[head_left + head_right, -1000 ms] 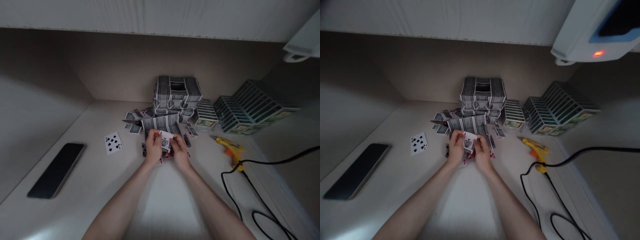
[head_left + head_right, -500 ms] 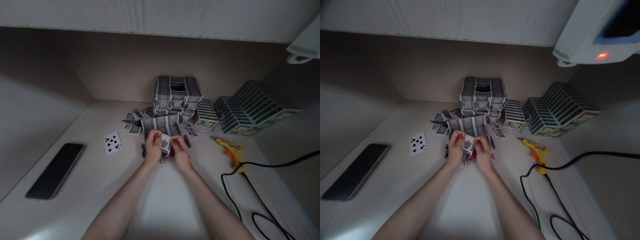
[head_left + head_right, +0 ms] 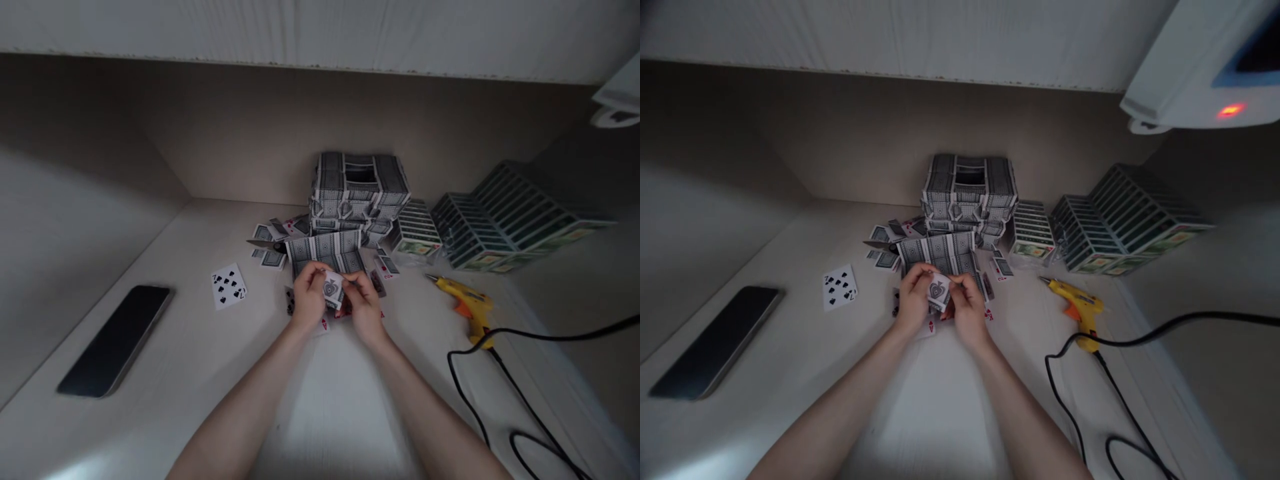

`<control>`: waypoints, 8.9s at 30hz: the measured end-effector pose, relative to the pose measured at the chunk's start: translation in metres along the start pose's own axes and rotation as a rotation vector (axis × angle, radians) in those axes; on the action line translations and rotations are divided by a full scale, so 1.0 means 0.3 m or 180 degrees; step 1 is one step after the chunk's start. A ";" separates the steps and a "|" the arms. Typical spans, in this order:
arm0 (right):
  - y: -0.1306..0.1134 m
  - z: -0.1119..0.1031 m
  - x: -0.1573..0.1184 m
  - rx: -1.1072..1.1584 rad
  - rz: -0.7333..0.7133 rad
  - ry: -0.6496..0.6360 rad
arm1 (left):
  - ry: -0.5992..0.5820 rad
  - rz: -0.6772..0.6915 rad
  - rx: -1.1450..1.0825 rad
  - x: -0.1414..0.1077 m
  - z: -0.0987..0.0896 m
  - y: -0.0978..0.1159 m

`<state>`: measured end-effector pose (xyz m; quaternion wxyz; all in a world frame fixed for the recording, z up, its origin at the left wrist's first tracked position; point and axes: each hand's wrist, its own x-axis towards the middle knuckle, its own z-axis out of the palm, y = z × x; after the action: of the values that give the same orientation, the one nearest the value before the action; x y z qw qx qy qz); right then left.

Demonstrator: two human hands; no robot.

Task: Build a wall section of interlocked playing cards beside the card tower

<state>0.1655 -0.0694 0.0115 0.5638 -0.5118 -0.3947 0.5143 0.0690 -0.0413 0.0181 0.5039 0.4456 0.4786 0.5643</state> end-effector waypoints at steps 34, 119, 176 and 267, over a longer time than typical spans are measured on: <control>-0.010 -0.005 -0.007 0.0060 0.0064 0.0060 | -0.0090 0.0184 0.0184 -0.001 -0.004 -0.017; -0.003 -0.014 0.009 0.0370 0.0726 -0.0989 | -0.0394 -0.0171 0.0081 0.021 -0.026 -0.003; 0.010 -0.017 0.012 -0.0085 0.0475 -0.0512 | -0.0128 0.1057 0.1458 -0.006 0.005 -0.027; 0.022 -0.012 0.023 0.0849 0.0556 -0.0602 | 0.0347 0.1657 0.1512 -0.010 -0.003 -0.038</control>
<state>0.1690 -0.0635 0.0039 0.5402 -0.4141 -0.3283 0.6549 0.0700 -0.0439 0.0066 0.1993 0.6265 0.4930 0.5698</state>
